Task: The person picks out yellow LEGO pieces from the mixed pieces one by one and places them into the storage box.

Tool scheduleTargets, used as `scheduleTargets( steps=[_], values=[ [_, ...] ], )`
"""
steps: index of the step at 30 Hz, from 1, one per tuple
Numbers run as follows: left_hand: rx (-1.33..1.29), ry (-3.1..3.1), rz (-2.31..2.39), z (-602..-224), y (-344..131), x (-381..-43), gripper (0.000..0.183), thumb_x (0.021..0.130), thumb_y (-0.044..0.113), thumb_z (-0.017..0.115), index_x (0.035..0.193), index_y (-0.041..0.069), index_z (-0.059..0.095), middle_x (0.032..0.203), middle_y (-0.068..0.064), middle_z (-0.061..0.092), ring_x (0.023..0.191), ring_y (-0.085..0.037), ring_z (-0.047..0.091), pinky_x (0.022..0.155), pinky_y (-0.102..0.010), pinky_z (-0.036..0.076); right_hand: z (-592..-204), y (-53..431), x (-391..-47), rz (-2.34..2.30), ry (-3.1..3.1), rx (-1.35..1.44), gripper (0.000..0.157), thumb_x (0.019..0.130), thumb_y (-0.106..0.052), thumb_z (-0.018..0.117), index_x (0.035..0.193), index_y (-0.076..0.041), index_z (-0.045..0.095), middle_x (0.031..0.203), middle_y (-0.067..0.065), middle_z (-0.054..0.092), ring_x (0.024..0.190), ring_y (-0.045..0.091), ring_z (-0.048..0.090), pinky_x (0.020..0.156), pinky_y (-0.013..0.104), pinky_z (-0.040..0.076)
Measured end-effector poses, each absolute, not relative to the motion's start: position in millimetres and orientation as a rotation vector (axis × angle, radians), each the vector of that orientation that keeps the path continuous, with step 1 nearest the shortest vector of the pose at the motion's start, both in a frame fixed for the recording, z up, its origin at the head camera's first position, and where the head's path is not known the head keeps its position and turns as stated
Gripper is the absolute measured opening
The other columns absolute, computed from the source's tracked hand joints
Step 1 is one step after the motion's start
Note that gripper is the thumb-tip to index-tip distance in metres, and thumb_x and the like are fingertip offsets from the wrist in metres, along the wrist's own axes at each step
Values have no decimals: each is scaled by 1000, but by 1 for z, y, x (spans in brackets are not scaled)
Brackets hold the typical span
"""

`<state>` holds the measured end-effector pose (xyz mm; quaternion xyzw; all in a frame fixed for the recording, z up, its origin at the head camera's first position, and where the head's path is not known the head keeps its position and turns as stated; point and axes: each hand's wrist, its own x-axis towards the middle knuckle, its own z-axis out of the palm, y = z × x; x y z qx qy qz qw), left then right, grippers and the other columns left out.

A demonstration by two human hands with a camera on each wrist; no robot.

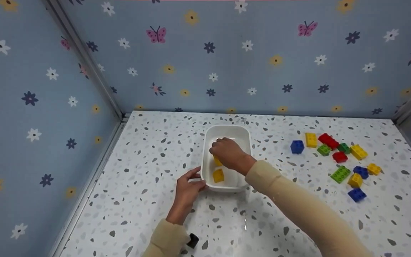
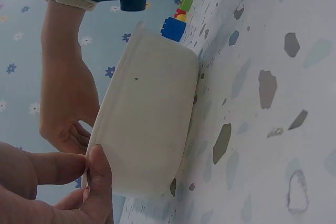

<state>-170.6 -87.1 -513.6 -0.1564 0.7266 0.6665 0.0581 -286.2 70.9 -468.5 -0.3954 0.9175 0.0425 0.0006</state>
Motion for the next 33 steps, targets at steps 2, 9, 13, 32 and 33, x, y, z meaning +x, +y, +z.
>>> scheduleTargets(
  steps=[2, 9, 13, 32, 33],
  values=[
    [-468, 2215, 2011, -513, -87, -170, 54, 95, -5, 66, 147, 1, 60, 124, -19, 60, 91, -21, 68, 89, -30, 64, -469, 70, -287, 123, 2872, -1225, 21, 98, -2, 72, 117, -7, 79, 108, 11, 76, 99, 29, 68, 101, 41, 59],
    [-417, 2205, 2050, -513, -88, -168, 54, 94, -6, 66, 147, -2, 59, 124, -21, 61, 89, -20, 70, 88, -30, 65, -472, 70, -287, 122, 2872, -1223, 19, 98, -2, 73, 114, -8, 79, 105, 11, 75, 97, 29, 68, 97, 41, 60],
    [-415, 2203, 2051, -512, -89, -168, 55, 94, -5, 67, 148, -2, 58, 125, -21, 61, 90, -19, 70, 88, -31, 64, -473, 70, -287, 128, 2872, -1229, 19, 97, -2, 73, 113, -8, 79, 105, 11, 75, 97, 30, 68, 96, 41, 59],
    [-451, 2182, 2072, -512, -88, -170, 55, 92, -8, 67, 146, -3, 60, 124, -22, 62, 88, -20, 68, 86, -32, 65, -467, 86, -286, 32, 2879, -1150, 26, 94, -5, 78, 120, -7, 78, 112, 12, 76, 103, 30, 69, 104, 43, 57],
    [-453, 2178, 2075, -512, -88, -170, 55, 91, -8, 67, 146, -3, 60, 124, -23, 62, 88, -20, 68, 86, -32, 65, -465, 88, -287, 20, 2882, -1146, 28, 93, -5, 79, 121, -6, 78, 113, 12, 76, 104, 30, 69, 105, 43, 57]
  ],
)
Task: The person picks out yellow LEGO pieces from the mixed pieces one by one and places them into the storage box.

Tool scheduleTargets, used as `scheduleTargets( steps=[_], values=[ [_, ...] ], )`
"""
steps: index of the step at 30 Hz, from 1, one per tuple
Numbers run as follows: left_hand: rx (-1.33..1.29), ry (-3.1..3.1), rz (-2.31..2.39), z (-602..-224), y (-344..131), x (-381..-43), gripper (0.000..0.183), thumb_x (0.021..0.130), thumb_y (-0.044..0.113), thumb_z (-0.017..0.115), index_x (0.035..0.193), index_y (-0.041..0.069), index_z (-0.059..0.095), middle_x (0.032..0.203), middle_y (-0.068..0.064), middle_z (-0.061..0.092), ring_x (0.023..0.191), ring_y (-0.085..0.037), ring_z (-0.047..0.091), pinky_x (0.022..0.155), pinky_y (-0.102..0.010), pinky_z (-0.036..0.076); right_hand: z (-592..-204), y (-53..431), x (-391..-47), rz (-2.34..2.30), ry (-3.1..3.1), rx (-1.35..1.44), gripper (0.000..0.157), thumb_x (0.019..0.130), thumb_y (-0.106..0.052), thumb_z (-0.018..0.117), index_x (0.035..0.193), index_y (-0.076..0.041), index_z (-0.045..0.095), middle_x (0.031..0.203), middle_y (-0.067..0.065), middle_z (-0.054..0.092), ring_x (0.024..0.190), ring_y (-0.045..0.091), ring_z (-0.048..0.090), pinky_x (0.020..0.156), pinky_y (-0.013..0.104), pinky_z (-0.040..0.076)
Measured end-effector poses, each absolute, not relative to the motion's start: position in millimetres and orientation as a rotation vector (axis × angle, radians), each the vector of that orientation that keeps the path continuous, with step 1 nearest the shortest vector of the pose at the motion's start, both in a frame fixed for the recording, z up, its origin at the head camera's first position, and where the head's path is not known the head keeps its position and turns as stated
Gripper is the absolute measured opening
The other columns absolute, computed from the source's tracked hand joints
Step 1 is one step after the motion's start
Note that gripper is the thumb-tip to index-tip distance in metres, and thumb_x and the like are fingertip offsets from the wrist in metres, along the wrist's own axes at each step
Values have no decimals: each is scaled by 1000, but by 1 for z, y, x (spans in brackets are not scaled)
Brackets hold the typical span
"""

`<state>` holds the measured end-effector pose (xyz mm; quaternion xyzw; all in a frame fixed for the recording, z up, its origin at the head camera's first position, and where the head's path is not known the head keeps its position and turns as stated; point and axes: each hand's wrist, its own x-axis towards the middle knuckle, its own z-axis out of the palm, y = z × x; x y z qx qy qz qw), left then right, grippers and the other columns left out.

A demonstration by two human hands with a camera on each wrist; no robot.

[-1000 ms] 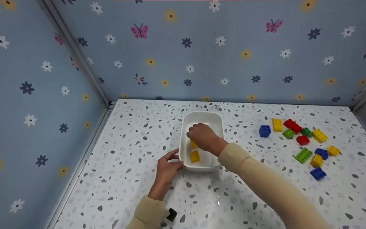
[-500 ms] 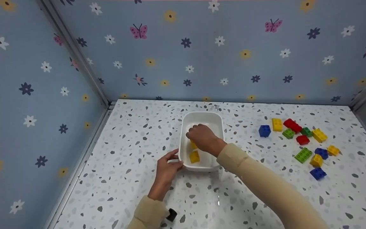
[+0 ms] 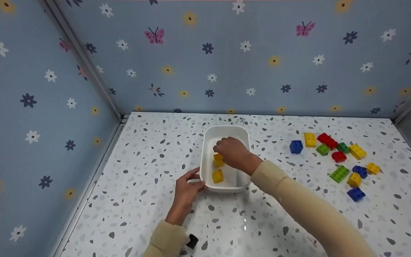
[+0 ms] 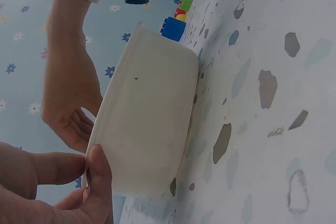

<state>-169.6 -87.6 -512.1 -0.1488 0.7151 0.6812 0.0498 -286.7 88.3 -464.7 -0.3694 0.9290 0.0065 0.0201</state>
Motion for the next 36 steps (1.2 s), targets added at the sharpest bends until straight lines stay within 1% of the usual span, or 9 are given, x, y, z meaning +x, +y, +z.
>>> scheduleTargets(
  steps=[5, 11, 16, 24, 31, 36],
  values=[
    [-443, 2151, 2093, -512, -88, -169, 55, 93, -9, 66, 147, -3, 59, 125, -24, 60, 89, -20, 68, 86, -31, 65, -456, 103, -287, -15, 2918, -1142, 33, 89, -5, 84, 122, -5, 77, 114, 12, 75, 107, 30, 69, 106, 44, 56],
    [-451, 2137, 2084, -510, -88, -170, 56, 95, -9, 66, 150, -1, 57, 128, -23, 59, 91, -20, 68, 86, -30, 65, -453, 122, -287, -51, 2985, -1123, 31, 90, -7, 84, 120, -4, 77, 115, 12, 75, 108, 30, 69, 106, 46, 56],
    [-440, 2146, 2090, -511, -88, -170, 56, 94, -8, 66, 149, -1, 57, 129, -24, 59, 88, -19, 67, 85, -29, 64, -454, 135, -284, -74, 3013, -1113, 30, 90, -7, 83, 119, -3, 77, 113, 12, 75, 106, 30, 68, 107, 47, 55],
    [-481, 2166, 2057, -513, -88, -170, 55, 95, -7, 66, 148, 1, 59, 129, -22, 59, 90, -21, 66, 88, -29, 64, -455, 150, -277, -112, 3045, -1068, 32, 90, -9, 84, 120, -3, 78, 115, 12, 76, 108, 31, 69, 110, 48, 54],
    [-472, 2164, 2060, -513, -88, -169, 55, 95, -7, 66, 149, 1, 59, 129, -22, 59, 90, -21, 66, 88, -29, 64, -457, 166, -274, -155, 3091, -1019, 35, 88, -10, 86, 121, -3, 78, 117, 12, 77, 110, 32, 70, 109, 49, 54],
    [-479, 2128, 2101, -513, -87, -170, 55, 94, -9, 66, 148, -2, 58, 129, -25, 58, 91, -24, 68, 86, -29, 65, -455, 178, -273, -221, 3136, -979, 36, 87, -9, 87, 121, -3, 78, 116, 13, 77, 110, 33, 70, 111, 52, 53]
  ],
)
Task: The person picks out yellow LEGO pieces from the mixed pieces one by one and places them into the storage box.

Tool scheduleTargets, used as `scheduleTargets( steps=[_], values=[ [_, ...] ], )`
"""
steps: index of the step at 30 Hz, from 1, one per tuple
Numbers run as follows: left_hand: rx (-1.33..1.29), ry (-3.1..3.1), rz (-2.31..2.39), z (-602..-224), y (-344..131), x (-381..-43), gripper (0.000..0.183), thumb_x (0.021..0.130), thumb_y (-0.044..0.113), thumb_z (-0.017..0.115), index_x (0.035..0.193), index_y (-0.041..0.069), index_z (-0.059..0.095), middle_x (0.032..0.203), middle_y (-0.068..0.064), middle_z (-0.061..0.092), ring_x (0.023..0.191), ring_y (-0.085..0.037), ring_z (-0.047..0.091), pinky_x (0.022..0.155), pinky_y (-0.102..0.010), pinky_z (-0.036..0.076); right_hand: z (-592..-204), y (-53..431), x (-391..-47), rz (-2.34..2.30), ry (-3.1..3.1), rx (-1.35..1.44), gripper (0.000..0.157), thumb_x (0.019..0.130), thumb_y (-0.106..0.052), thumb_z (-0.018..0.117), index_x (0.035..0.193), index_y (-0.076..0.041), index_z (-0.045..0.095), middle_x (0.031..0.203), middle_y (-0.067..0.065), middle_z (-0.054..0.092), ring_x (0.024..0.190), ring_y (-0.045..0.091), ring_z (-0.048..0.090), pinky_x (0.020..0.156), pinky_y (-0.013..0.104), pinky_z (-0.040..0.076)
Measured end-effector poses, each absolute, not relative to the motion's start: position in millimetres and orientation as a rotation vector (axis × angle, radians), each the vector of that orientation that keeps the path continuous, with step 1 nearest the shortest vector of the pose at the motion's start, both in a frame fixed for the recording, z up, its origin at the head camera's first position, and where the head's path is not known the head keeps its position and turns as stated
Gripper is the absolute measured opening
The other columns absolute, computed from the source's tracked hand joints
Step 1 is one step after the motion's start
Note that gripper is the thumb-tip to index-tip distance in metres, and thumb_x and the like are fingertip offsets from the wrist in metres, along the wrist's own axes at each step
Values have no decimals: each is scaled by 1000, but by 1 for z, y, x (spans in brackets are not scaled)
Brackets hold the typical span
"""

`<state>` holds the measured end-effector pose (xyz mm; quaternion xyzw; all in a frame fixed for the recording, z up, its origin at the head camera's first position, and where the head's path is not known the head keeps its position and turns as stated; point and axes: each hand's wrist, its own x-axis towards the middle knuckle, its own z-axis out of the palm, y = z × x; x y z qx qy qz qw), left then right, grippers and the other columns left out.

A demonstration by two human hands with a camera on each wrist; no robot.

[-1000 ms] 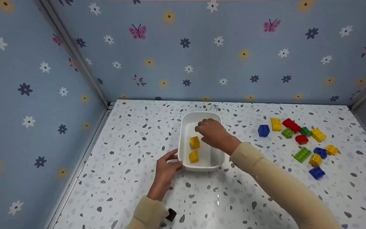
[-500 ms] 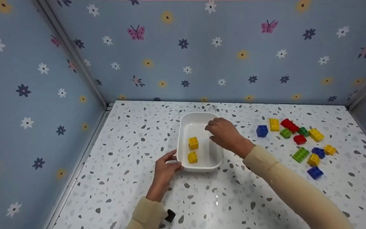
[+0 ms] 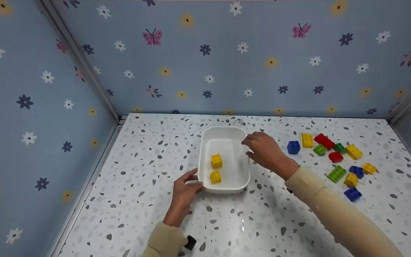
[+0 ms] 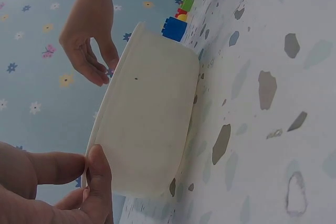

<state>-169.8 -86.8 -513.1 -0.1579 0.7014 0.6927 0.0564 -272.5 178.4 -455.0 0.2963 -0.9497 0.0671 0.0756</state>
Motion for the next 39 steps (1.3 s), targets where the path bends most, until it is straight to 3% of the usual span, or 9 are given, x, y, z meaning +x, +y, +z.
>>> scheduleTargets(
  steps=[11, 23, 31, 39],
  values=[
    [-494, 2137, 2082, -513, -86, -170, 56, 95, -9, 65, 149, 0, 57, 129, -24, 57, 90, -21, 67, 85, -28, 64, -455, 209, -276, 288, -2765, 875, 30, 85, -4, 88, 113, -1, 79, 109, 16, 77, 106, 36, 70, 108, 54, 54],
    [-501, 2163, 2046, -513, -86, -170, 54, 95, -8, 66, 149, 1, 59, 129, -23, 58, 90, -21, 67, 86, -29, 64, -457, 250, -280, 323, -2805, 761, 32, 88, -3, 85, 118, 3, 77, 116, 21, 75, 110, 40, 68, 108, 58, 53],
    [-492, 2142, 2093, -512, -86, -170, 55, 93, -10, 67, 147, -1, 59, 128, -24, 58, 86, -19, 67, 83, -29, 65, -462, 276, -279, 331, -2770, 677, 29, 85, 2, 84, 114, 6, 76, 111, 24, 75, 105, 44, 68, 99, 60, 57],
    [-504, 2158, 2071, -512, -86, -170, 55, 93, -9, 67, 147, 0, 60, 128, -24, 59, 87, -20, 67, 84, -29, 65, -463, 296, -279, 370, -2840, 565, 32, 87, 2, 81, 118, 7, 75, 119, 28, 73, 111, 49, 67, 102, 63, 55]
  ],
)
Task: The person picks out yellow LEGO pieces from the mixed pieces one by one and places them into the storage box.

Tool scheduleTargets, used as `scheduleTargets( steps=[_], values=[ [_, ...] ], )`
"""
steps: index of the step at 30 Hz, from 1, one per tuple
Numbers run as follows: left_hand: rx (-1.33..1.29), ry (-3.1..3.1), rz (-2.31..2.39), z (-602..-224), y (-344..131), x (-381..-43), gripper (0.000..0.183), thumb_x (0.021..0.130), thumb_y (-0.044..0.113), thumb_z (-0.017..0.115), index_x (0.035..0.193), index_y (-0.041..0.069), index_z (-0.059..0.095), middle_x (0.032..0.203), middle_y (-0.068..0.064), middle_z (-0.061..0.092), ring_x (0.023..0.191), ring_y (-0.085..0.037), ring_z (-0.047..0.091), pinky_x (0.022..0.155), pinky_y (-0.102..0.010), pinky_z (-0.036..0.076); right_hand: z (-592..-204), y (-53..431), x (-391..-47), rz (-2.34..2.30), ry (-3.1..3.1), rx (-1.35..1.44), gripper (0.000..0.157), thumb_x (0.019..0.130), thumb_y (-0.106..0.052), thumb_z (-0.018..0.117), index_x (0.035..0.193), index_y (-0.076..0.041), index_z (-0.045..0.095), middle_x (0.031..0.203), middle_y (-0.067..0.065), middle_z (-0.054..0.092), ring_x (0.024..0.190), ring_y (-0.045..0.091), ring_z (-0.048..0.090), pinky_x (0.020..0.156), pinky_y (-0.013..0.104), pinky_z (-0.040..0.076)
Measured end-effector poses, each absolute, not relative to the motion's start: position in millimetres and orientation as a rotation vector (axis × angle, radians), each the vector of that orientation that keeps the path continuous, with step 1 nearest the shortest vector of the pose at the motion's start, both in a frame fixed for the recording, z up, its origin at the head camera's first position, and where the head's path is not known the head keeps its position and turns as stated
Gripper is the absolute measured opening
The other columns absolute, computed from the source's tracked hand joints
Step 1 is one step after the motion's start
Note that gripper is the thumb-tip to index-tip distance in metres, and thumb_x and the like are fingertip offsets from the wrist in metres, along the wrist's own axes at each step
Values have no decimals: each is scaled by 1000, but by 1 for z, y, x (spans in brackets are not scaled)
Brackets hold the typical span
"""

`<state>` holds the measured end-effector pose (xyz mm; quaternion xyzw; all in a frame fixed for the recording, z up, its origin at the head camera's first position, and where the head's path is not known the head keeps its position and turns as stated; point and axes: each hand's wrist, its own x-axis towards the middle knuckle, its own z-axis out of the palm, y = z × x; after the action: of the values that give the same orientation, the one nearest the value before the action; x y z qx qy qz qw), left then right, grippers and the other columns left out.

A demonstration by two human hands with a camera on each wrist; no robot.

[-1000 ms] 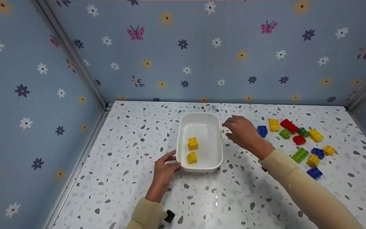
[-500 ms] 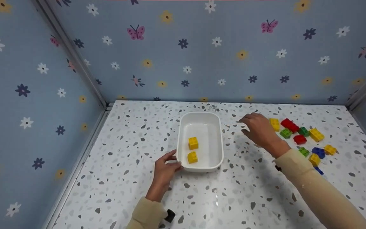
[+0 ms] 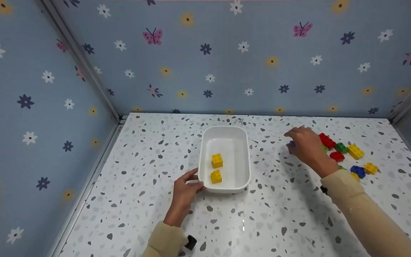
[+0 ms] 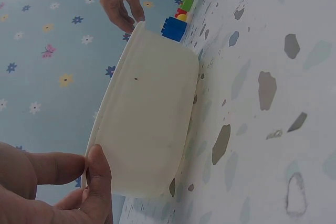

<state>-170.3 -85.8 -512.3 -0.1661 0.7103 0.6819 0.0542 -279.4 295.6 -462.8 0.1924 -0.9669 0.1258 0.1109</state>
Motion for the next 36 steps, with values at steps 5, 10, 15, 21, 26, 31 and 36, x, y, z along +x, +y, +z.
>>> scheduleTargets(
  steps=[5, 10, 15, 21, 26, 31, 36],
  values=[
    [-510, 2159, 2064, -514, -86, -171, 55, 94, -9, 67, 147, -1, 59, 128, -24, 59, 88, -20, 67, 85, -29, 65, -464, 306, -279, 365, -2843, 522, 34, 86, 4, 82, 119, 7, 75, 119, 30, 72, 112, 50, 67, 102, 64, 55],
    [-522, 2178, 2029, -513, -86, -171, 55, 95, -7, 67, 148, 2, 59, 129, -22, 59, 90, -20, 67, 87, -29, 64, -466, 315, -281, 364, -2846, 469, 34, 87, 4, 80, 120, 9, 74, 119, 30, 72, 110, 51, 67, 101, 65, 55],
    [-532, 2177, 2021, -512, -85, -170, 55, 95, -6, 67, 149, 3, 59, 128, -20, 59, 92, -22, 67, 89, -29, 64, -467, 322, -281, 376, -2870, 398, 37, 88, 5, 79, 125, 7, 72, 121, 31, 71, 112, 52, 65, 102, 66, 53],
    [-505, 2137, 2085, -512, -85, -170, 54, 95, -10, 66, 148, -1, 59, 128, -24, 58, 91, -23, 67, 86, -30, 65, -471, 332, -282, 366, -2844, 374, 33, 87, 7, 78, 119, 11, 73, 117, 33, 71, 108, 53, 65, 98, 66, 55],
    [-528, 2141, 2070, -513, -85, -171, 54, 95, -9, 66, 147, 1, 60, 128, -22, 59, 89, -21, 66, 86, -29, 65, -478, 337, -285, 351, -2837, 336, 31, 88, 5, 79, 117, 12, 73, 117, 34, 71, 105, 53, 65, 97, 66, 55],
    [-522, 2160, 2045, -513, -85, -170, 54, 96, -8, 66, 148, 2, 59, 129, -21, 58, 91, -21, 66, 87, -29, 64, -484, 340, -287, 325, -2852, 261, 35, 88, 2, 80, 120, 14, 71, 114, 35, 70, 100, 53, 64, 95, 66, 56],
    [-502, 2163, 2053, -513, -85, -171, 54, 96, -8, 66, 149, 1, 58, 129, -23, 58, 92, -22, 67, 88, -30, 64, -488, 343, -290, 300, -2850, 196, 41, 88, -1, 82, 123, 15, 69, 110, 36, 68, 96, 53, 64, 94, 66, 56]
  ],
)
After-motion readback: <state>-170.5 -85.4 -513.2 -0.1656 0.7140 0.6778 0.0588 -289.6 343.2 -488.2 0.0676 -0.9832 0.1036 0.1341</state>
